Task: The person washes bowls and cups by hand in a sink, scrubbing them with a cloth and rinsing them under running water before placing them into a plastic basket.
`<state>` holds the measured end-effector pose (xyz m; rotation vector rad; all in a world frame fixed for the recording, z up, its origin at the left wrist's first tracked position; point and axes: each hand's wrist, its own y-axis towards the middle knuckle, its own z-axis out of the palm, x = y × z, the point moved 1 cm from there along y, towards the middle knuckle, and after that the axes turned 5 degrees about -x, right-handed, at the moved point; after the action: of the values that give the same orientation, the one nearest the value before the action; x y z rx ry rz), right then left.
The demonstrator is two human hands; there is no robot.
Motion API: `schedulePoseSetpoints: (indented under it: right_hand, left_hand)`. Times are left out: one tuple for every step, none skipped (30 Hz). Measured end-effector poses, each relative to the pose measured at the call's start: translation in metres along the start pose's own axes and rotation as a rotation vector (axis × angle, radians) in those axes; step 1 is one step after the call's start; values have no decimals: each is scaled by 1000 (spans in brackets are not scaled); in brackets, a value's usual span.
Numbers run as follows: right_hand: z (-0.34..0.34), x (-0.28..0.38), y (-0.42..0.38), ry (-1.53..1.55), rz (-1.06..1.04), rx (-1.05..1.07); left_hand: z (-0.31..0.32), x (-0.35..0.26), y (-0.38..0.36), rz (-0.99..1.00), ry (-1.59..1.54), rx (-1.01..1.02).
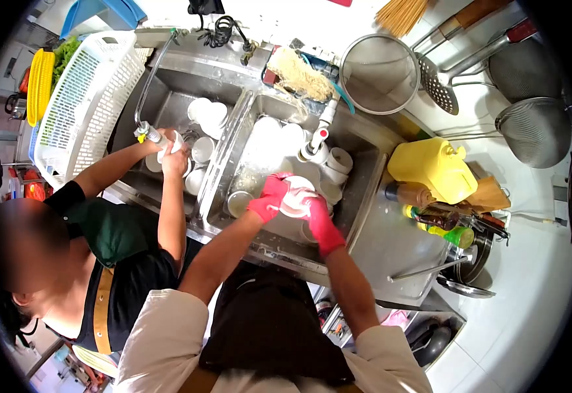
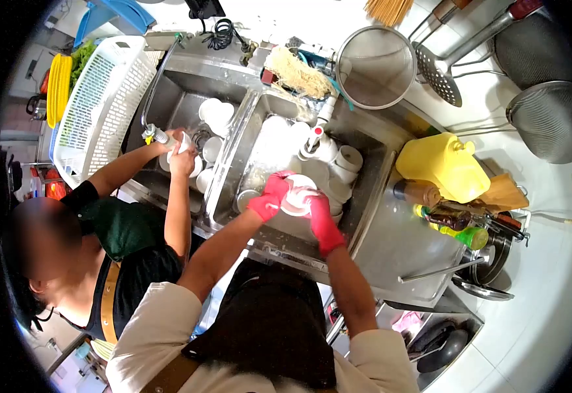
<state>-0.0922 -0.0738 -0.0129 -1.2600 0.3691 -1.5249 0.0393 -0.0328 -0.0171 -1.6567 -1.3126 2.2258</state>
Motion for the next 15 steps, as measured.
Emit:
schedulePoseSetpoints:
  right_hand:
    - [8,-22,10,59,-57,-356]
    - [16,-24,21,124,-131,-700]
    - [25,-5,18,-298,-292,-575]
    - [19,-3,15,-299,-298,-574]
    - [10,-4,13,-125,-194,-417]
    - [-1,-6,9,46,-81,-256]
    - [-9,9,-3,0,-95,70]
    - [1,8,-4,-2,-93,74]
    - [13,2,-6,209,-195,-76]
    - [23,-2,-7,412,-297,-222]
    - [22,-7,-1,191,-166,-452]
    - [19,-14,7,-8,12,-643]
    - [10,-16,3,84,-84,-413]
    - [1,-15,-1,178,-178,-184]
    - [19,30,-35,-14,-24,-153]
  left_hand:
    - [9,29,-1,133,-391,-188]
    - [14,29,1,119,-597,-317]
    - [19,29,5,133,-808,-452]
    - [24,29,8,172,-995,-587]
    - [15,20,6,107,-768,-319]
    - [-2,9,9,70,-407,-47]
    - [-9,-12,7,109,-217,110]
    - [-10,-19,5,181,-182,151]
    - [-4,-22,-4,308,-228,103]
    - [5,-16,-8,379,-317,-102]
    - [14,-10,-14,461,-385,-323]
    - [23,-3,-19,535,-423,-537]
    - [18,-7,-19,262,-342,-411]
    - [12,-10,-19,121,-303,-352]
    - [5,-16,-20,-16,-255,-284]
